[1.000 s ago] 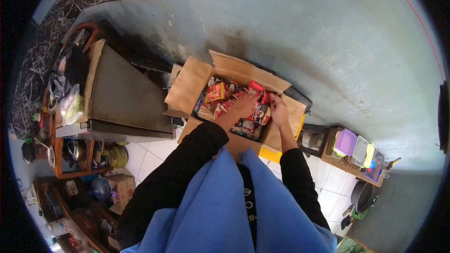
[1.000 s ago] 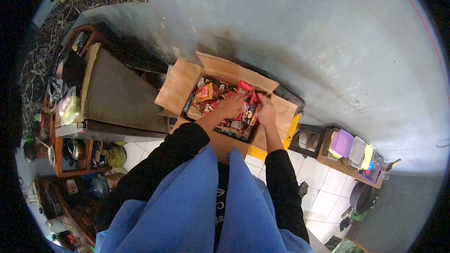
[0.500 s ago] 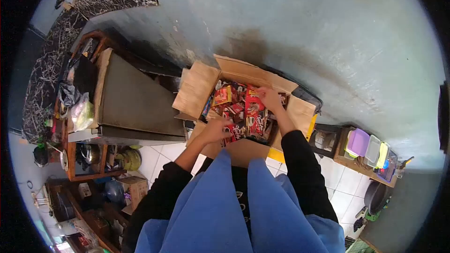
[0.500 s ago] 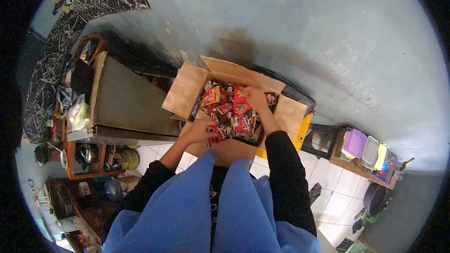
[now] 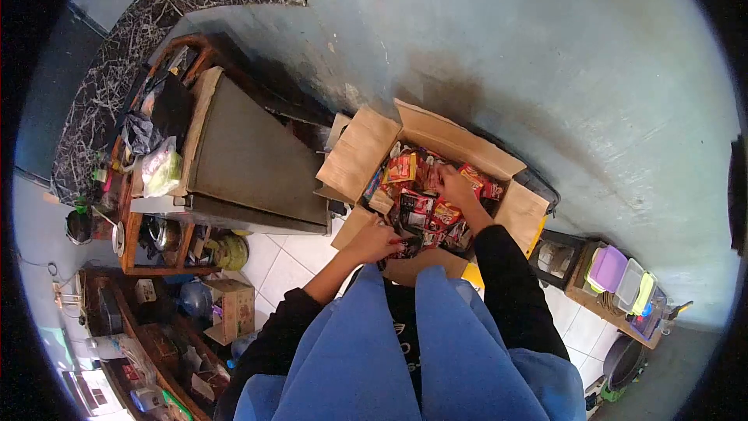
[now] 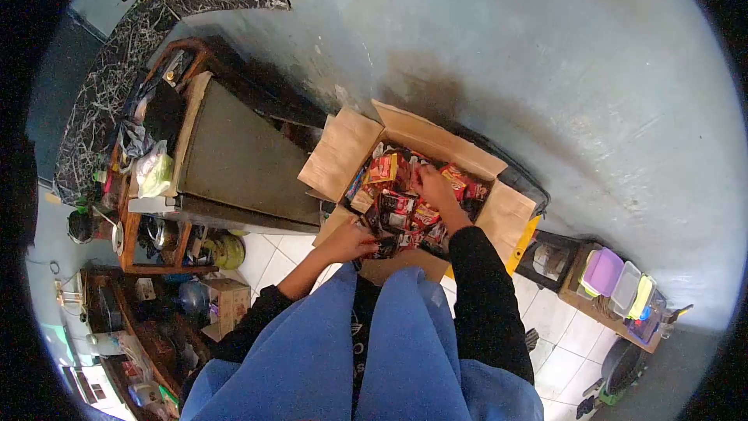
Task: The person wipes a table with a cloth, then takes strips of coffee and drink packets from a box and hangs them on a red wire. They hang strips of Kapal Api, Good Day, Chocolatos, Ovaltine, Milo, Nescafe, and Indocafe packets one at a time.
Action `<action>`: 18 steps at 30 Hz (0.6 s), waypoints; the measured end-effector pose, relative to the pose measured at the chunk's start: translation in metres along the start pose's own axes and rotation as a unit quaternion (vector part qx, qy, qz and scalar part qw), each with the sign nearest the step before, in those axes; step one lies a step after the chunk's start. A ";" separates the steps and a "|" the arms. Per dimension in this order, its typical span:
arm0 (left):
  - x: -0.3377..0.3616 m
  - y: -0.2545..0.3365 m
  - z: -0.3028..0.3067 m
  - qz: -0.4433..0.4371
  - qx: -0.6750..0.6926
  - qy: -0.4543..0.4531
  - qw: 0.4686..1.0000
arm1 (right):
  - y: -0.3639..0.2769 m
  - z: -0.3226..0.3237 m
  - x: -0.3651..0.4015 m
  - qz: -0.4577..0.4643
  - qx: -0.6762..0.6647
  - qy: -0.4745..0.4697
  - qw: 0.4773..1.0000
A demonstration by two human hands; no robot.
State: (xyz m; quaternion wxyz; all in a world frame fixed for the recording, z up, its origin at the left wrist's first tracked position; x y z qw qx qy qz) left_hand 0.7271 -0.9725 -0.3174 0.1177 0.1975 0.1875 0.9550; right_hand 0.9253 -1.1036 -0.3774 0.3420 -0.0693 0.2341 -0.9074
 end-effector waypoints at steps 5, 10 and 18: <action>0.015 0.019 0.061 -0.053 0.206 0.109 0.971 | -0.026 0.087 0.022 -0.069 -0.015 0.126 0.990; 0.012 0.019 0.096 -0.073 0.510 0.101 0.851 | -0.026 0.135 0.030 -0.177 -0.411 -0.109 0.887; 0.021 0.021 0.118 -0.153 0.803 0.173 0.550 | -0.050 0.176 0.059 -0.010 -0.610 0.011 0.792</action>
Point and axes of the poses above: each hand's wrist, its own x-axis away from the middle knuckle, its own z-axis out of the back of the hand, y = z × x, the point moved 3 cm from there along -x, towards the middle knuckle, and after that the axes turned 6 degrees about -z, right-handed, at the moved point
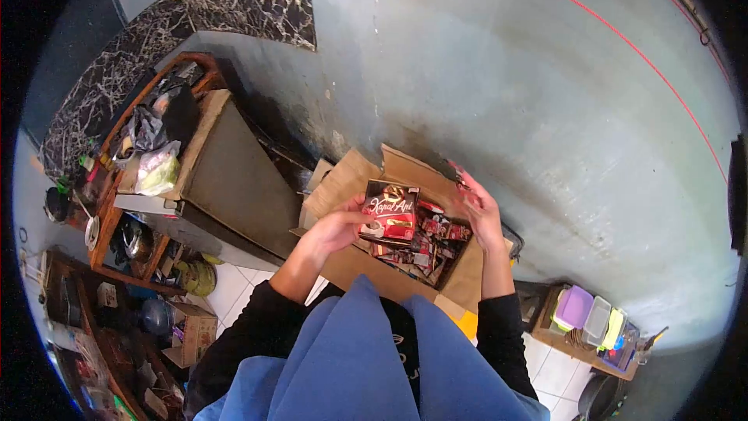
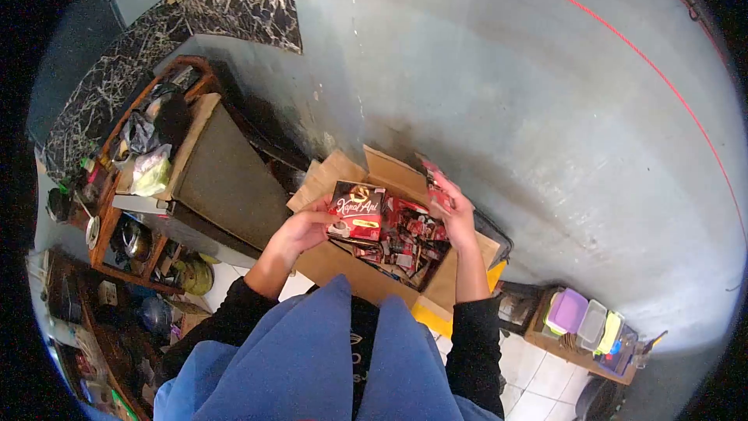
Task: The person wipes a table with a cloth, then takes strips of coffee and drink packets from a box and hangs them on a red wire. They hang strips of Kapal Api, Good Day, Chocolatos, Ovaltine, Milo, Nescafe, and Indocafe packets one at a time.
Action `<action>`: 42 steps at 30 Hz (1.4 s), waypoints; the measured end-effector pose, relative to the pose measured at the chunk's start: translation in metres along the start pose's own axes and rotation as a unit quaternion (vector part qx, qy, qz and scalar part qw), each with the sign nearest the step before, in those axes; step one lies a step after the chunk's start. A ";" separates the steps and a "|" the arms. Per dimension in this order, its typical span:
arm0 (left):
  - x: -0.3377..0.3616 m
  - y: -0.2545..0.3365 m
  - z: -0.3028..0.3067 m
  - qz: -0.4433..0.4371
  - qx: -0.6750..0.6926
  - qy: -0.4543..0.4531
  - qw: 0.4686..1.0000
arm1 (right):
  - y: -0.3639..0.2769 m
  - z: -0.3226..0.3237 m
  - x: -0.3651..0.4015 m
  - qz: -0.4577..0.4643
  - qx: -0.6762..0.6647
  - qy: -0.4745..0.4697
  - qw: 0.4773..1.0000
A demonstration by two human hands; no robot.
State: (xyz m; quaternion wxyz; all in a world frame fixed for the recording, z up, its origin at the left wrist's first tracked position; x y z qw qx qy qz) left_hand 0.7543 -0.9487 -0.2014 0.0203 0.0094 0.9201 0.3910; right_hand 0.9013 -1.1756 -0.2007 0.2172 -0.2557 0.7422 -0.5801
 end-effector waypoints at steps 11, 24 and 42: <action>-0.037 0.035 -0.009 0.097 0.118 -0.045 0.987 | -0.010 -0.030 -0.001 0.094 0.235 0.229 0.940; -0.083 0.273 -0.085 -0.199 -0.104 -0.292 0.930 | -0.138 -0.195 -0.136 0.187 0.424 0.206 0.862; -0.057 0.469 0.003 -0.328 -0.137 -0.312 0.881 | -0.328 -0.325 -0.174 0.539 0.556 0.482 0.410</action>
Point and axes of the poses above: each hand's wrist, its own x-axis away from the middle knuckle, its own z-axis out of the back of the hand, y = z × x, the point moved 3 cm from there along -x, towards the middle knuckle, and after that the axes turned 6 degrees about -z, right-handed, at the moved point
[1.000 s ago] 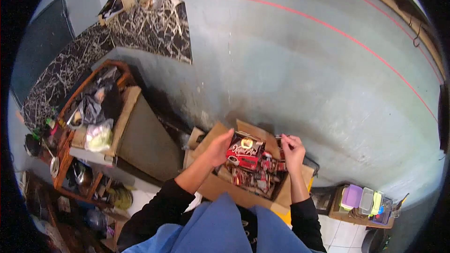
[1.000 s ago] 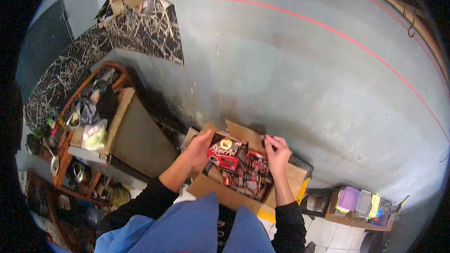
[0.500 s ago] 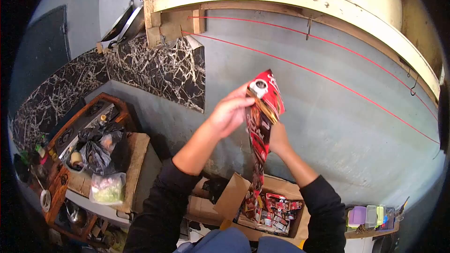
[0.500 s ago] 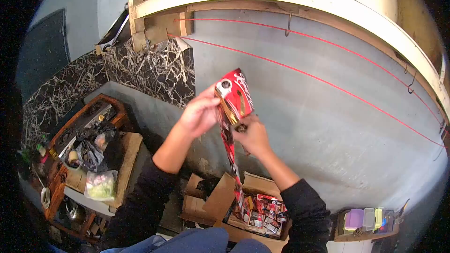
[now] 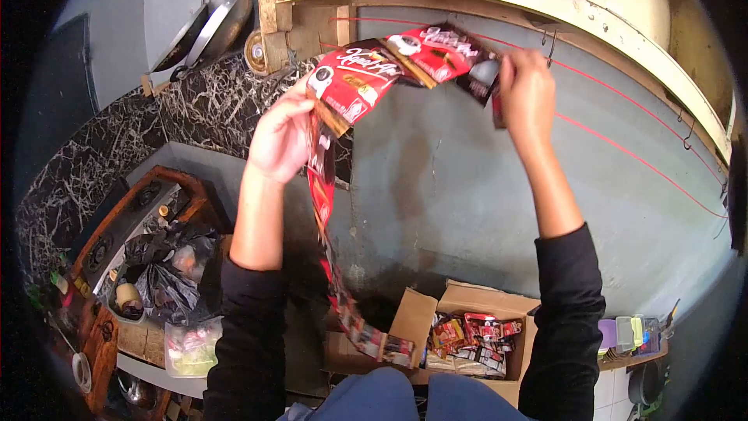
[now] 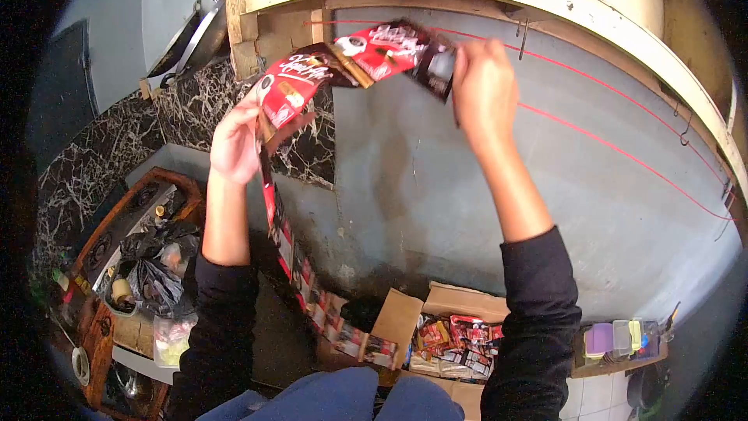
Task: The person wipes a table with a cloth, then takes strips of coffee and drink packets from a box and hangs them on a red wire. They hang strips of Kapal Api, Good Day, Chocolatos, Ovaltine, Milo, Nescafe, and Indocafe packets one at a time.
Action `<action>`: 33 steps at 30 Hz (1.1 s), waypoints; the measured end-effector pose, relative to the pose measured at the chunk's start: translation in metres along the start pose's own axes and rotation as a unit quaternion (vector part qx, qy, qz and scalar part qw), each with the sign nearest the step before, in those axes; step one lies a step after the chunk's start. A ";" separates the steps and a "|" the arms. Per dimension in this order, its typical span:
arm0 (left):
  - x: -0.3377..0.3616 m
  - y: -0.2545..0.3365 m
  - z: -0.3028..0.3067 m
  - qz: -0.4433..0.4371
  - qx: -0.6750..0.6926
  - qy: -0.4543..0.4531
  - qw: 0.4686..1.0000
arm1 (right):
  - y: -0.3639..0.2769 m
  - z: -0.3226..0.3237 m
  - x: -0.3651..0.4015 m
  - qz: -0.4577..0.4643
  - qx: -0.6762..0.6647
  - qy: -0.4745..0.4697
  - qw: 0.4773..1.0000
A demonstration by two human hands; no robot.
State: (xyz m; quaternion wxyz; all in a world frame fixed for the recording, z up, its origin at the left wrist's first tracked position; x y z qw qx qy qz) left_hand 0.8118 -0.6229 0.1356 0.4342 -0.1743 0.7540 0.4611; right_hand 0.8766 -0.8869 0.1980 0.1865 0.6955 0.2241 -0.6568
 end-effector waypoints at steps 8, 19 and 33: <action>-0.030 0.021 0.023 -0.061 -0.083 -0.078 0.992 | 0.007 -0.007 -0.029 0.181 0.115 0.167 0.962; -0.082 -0.011 0.025 -0.037 -0.115 -0.061 0.991 | 0.054 -0.031 -0.006 0.454 0.240 0.067 0.855; -0.151 -0.074 0.011 0.184 -0.053 0.090 0.977 | -0.003 0.021 0.079 0.106 -0.058 0.103 0.987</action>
Point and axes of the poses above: each hand's wrist, its own x-axis away from the middle knuckle, its own z-axis out of the back of the hand, y = z × x, the point moved 3 cm from there along -x, towards the middle knuckle, and after that the axes turned 6 degrees about -z, right-handed, at the moved point
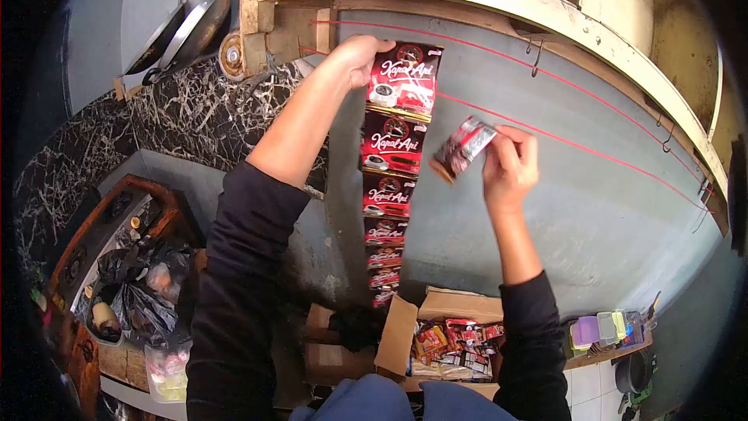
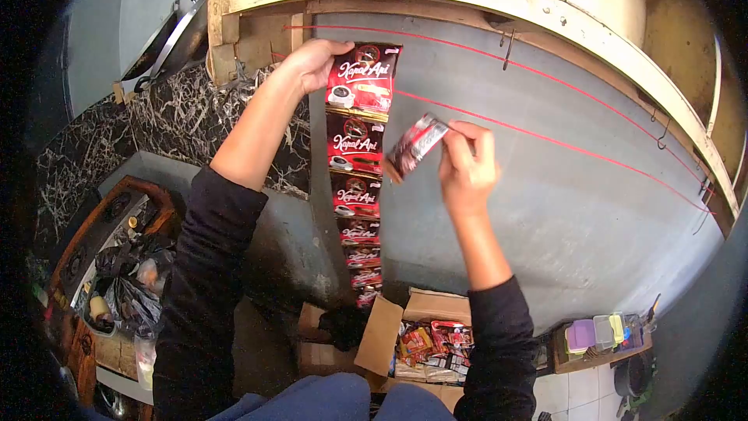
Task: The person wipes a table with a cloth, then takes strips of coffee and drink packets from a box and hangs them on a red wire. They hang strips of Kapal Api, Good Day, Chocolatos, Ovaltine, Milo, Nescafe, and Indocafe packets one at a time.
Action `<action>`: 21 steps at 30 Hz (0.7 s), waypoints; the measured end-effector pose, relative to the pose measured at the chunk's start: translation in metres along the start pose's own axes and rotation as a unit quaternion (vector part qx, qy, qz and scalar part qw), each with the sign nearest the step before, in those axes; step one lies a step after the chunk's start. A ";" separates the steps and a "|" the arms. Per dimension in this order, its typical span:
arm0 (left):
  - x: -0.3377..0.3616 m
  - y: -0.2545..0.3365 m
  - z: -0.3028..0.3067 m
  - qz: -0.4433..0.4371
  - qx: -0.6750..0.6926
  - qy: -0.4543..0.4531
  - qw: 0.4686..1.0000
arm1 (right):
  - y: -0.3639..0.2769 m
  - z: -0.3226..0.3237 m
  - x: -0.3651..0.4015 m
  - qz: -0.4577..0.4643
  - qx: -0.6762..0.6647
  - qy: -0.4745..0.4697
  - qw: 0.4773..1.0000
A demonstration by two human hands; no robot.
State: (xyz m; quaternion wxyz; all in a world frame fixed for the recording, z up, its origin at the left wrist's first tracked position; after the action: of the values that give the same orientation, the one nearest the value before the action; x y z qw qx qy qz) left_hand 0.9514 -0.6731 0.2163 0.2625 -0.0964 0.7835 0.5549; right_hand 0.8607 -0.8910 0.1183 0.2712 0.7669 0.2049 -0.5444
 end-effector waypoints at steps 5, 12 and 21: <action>-0.009 -0.012 0.000 0.029 0.042 -0.008 0.999 | -0.004 -0.030 0.020 -0.461 -0.533 -0.209 0.678; -0.006 -0.015 0.001 0.018 0.044 -0.059 0.997 | 0.002 -0.080 -0.003 -0.566 -0.543 -0.371 0.497; 0.048 -0.059 0.018 -0.045 -0.170 -0.138 0.975 | 0.029 -0.123 -0.054 -0.601 -0.562 -0.224 0.523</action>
State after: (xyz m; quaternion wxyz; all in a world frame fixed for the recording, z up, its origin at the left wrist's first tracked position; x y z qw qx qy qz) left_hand 0.9426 -0.6718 0.1390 0.3725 -0.0969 0.6284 0.6760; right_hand 0.9503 -0.8355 0.2066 0.2911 0.0034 0.8131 -0.5041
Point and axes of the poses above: each hand's wrist, its own x-axis away from the middle knuckle, its own z-axis out of the back of the hand, y = z × x, the point moved 3 cm from there along -x, towards the middle knuckle, and after that the axes turned 6 degrees about -z, right-handed, at the moved point
